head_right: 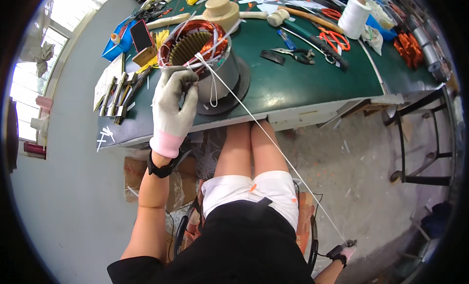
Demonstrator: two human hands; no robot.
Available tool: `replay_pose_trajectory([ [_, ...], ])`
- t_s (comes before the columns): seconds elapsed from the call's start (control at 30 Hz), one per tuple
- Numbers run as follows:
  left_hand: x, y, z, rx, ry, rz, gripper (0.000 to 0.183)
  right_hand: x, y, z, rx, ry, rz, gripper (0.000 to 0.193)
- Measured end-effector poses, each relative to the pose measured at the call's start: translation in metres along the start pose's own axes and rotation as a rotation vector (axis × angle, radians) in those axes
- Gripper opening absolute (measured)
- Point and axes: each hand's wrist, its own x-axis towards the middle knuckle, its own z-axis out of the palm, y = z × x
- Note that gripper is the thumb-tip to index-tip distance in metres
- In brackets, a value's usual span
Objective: Winding and securing copper wire coils on a motor stator using string.
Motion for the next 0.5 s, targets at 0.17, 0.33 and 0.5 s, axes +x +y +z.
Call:
replay_pose_trajectory([
  [0.17, -0.018, 0.012, 0.020, -0.350, -0.054, -0.430, 0.011, -0.023, -0.074, 0.022, 0.282, 0.066, 0.256, 0.016],
  [0.33, -0.024, 0.027, 0.051, -1.306, -0.207, -0.611, 0.029, 0.003, -0.078, 0.052, -0.531, 0.072, -0.633, 0.026],
  [0.5, -0.148, 0.027, 0.133, -0.393, -0.412, -0.314, 0.019, -0.049, -0.192, 0.171, -0.243, -0.100, -0.692, 0.033],
])
